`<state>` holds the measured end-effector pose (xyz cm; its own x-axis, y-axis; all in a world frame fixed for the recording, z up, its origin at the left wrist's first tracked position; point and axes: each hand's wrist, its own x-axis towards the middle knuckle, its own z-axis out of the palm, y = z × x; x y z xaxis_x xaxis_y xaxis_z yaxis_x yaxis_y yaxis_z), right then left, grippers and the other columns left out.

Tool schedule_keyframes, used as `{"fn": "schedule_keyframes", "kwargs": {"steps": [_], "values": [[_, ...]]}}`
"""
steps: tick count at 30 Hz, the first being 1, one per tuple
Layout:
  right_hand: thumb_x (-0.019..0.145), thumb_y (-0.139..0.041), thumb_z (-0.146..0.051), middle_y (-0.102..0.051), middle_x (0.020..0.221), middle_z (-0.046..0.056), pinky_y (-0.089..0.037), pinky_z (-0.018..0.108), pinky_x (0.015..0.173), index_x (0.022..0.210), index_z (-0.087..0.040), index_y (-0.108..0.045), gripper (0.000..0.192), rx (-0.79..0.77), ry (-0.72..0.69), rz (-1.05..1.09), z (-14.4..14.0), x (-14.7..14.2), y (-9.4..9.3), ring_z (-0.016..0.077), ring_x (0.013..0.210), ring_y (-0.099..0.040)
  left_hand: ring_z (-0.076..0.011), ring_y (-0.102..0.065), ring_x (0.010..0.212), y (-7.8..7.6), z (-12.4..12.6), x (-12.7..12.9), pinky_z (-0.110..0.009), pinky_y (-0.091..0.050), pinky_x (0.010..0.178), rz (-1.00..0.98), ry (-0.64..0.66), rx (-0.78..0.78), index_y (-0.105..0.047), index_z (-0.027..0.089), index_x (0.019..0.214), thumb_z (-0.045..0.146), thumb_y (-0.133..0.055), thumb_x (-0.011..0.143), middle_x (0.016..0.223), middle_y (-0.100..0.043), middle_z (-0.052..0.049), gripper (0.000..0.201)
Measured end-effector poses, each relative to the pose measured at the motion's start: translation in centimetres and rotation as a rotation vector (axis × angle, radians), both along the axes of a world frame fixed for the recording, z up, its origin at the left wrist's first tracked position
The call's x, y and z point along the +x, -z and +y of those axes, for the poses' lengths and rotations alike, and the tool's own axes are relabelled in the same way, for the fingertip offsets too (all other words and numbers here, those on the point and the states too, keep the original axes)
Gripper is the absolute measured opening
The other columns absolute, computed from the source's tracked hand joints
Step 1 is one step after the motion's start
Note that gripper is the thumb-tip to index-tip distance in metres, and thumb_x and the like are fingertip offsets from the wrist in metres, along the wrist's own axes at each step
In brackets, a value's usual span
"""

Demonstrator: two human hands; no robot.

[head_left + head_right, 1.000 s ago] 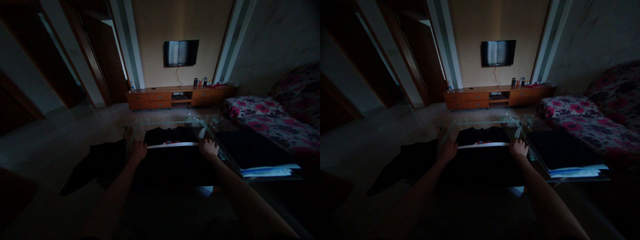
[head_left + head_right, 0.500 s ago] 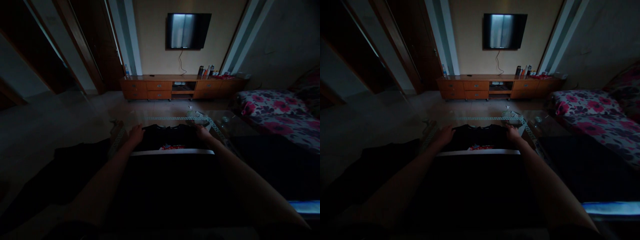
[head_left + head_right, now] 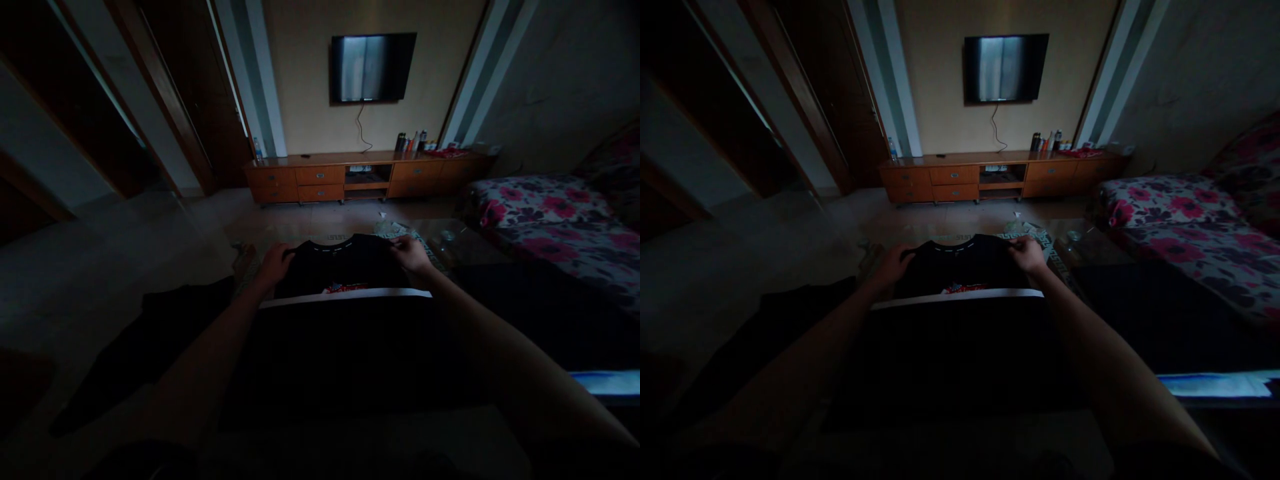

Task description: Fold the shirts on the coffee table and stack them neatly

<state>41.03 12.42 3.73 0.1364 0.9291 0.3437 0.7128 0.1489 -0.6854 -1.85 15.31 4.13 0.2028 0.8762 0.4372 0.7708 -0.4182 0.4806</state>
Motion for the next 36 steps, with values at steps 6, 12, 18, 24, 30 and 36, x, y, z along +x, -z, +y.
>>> {"fn": "schedule_keyframes", "kwargs": {"steps": [6, 12, 18, 24, 30, 36], "values": [[0.08, -0.063, -0.032, -0.077, 0.09, 0.008, -0.055, 0.028, 0.069, 0.1, -0.014, -0.074, 0.029, 0.057, -0.041, 0.146, -7.5, 0.4, -3.8, 0.0204, 0.076, -0.07, -0.0229, -0.068, 0.104, -5.2, -7.2, -0.9, -0.039, -0.051, 0.099, -0.172, -0.024, -0.003, -0.068, 0.021, 0.102, 0.029, -0.065, 0.087, 0.108, -0.074, -0.005, 0.017], [0.081, -0.056, -0.031, -0.074, 0.089, 0.006, -0.055, 0.03, 0.073, 0.104, -0.017, -0.069, 0.03, 0.049, 0.005, 0.102, -15.4, 0.5, -3.5, 0.0191, 0.074, -0.069, -0.0201, -0.066, 0.092, -4.9, -14.9, -1.6, -0.035, -0.053, 0.088, -0.208, 0.051, -0.011, -0.063, 0.021, 0.094, 0.03, -0.059, 0.083, 0.093, -0.071, -0.001, 0.014], [0.079, -0.053, -0.02, -0.061, 0.111, 0.01, -0.049, 0.036, 0.099, 0.099, -0.019, -0.065, 0.023, -0.007, 0.02, -0.198, -21.8, 1.1, 0.3, 0.0229, 0.103, -0.062, -0.0223, -0.06, 0.093, -2.9, -22.4, -3.1, -0.039, -0.048, 0.091, 0.235, 0.158, 0.043, -0.056, 0.023, 0.088, 0.019, -0.055, 0.076, 0.095, -0.064, -0.003, 0.013], [0.079, -0.056, -0.012, -0.048, 0.136, 0.021, -0.04, 0.039, 0.106, 0.118, -0.013, -0.062, 0.039, -0.178, -0.027, -0.51, -25.1, -0.4, 3.3, 0.0289, 0.119, -0.053, -0.0306, -0.054, 0.124, -0.7, -25.2, -3.7, -0.047, -0.045, 0.105, 0.606, 0.303, -0.056, -0.062, 0.022, 0.118, 0.018, -0.063, 0.075, 0.137, -0.057, -0.012, 0.043], [0.08, -0.054, -0.012, -0.048, 0.145, 0.015, -0.037, 0.042, 0.109, 0.115, -0.018, -0.062, 0.036, -0.112, -0.263, -0.516, -24.5, -1.9, 2.5, 0.0287, 0.125, -0.048, -0.0279, -0.035, 0.149, 0.4, -24.5, -2.5, -0.05, -0.034, 0.12, 0.531, 0.435, -0.073, -0.041, 0.042, 0.153, 0.024, -0.052, 0.096, 0.167, -0.03, 0.0, 0.061], [0.073, -0.055, -0.013, -0.06, 0.134, 0.013, -0.038, 0.038, 0.108, 0.089, -0.017, -0.067, 0.02, -0.245, -0.269, -0.487, -23.5, -1.7, 2.1, 0.0268, 0.123, -0.052, -0.0286, -0.046, 0.142, 0.2, -24.6, -2.4, -0.051, -0.039, 0.116, 0.566, 0.484, -0.126, -0.053, 0.041, 0.146, 0.034, -0.047, 0.101, 0.155, -0.05, -0.004, 0.045]]}}
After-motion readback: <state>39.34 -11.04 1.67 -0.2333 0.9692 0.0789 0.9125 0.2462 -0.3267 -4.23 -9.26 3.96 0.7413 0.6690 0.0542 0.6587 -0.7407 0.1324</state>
